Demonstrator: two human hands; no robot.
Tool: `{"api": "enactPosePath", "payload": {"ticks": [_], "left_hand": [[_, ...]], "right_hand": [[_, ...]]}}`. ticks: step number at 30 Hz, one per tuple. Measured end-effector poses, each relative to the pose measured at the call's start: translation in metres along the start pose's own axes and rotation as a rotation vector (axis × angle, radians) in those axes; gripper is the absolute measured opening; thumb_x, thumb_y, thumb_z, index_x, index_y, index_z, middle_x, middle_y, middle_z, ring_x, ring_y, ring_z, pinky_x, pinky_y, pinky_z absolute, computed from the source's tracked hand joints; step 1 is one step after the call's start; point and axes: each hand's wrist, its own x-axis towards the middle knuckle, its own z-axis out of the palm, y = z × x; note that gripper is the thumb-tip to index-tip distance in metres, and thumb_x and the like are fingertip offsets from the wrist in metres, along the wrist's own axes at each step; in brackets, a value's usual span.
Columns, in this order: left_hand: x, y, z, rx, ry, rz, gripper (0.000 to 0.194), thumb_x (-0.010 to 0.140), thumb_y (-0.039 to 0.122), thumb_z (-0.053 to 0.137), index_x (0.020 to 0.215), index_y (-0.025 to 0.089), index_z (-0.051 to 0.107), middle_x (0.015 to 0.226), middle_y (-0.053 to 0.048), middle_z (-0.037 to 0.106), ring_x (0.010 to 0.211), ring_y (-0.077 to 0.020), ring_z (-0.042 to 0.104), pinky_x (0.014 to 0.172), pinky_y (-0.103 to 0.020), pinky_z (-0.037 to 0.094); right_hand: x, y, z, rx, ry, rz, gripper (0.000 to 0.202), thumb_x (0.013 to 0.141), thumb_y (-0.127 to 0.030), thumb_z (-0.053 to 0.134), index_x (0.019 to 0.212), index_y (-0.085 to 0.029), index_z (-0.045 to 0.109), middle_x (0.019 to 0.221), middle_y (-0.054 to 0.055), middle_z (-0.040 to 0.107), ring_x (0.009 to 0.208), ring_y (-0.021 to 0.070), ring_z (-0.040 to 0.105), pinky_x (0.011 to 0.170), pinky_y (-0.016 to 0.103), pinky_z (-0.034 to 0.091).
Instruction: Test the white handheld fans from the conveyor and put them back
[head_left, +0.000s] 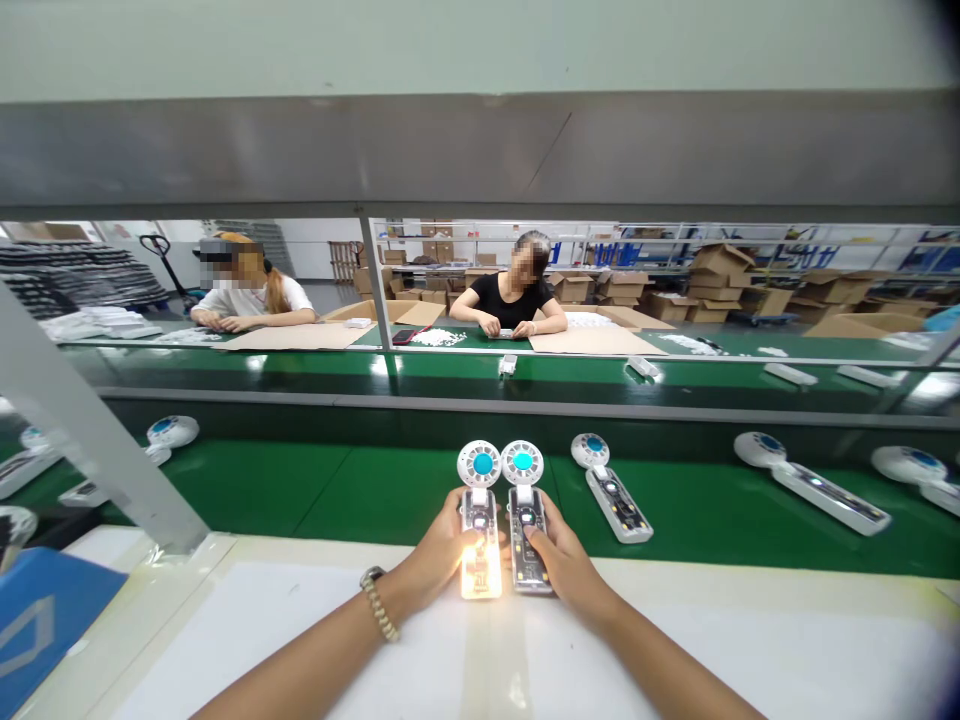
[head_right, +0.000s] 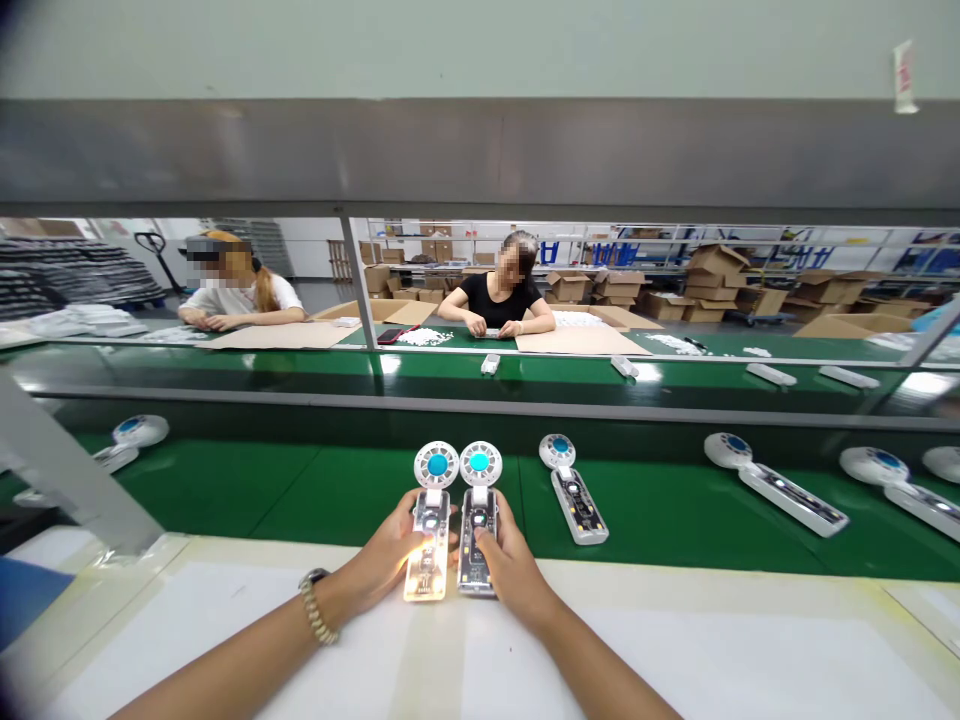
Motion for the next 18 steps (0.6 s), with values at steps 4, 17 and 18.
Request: {"api": "enactPosePath", "payload": {"ticks": [4,17,18], "left_hand": [[0.001,-0.001,-0.002,-0.005,-0.028,0.007,0.045,0.069,0.013,0.065,0.106,0.019,0.041,0.093,-0.006,0.058,0.081,-0.0198,0.062,0.078,-0.039,0.047],[0.005,-0.008,-0.011,-0.019,-0.06,0.021,0.049,0.066,0.009,0.061,0.108,0.023,0.039,0.116,-0.008,0.051,0.09,-0.0206,0.06,0.072,-0.033,0.05],[0.005,-0.008,-0.011,-0.021,-0.069,0.019,0.05,0.066,0.009,0.062,0.108,0.023,0.039,0.117,-0.009,0.051,0.09,-0.0208,0.059,0.071,-0.033,0.05]], "right_hand": [[-0.002,-0.004,0.002,0.029,0.006,0.022,0.058,0.074,-0.04,0.059,0.125,-0.026,0.033,0.095,0.003,0.061,0.073,0.0185,0.06,0.069,0.033,0.048],[0.001,0.003,0.0,0.042,0.016,0.006,0.063,0.074,-0.039,0.059,0.129,-0.026,0.031,0.119,0.006,0.055,0.102,0.0238,0.057,0.086,0.037,0.046],[0.0,0.002,0.0,0.043,0.009,0.005,0.063,0.074,-0.039,0.059,0.129,-0.026,0.031,0.12,0.006,0.054,0.102,0.024,0.057,0.086,0.037,0.047]]}}
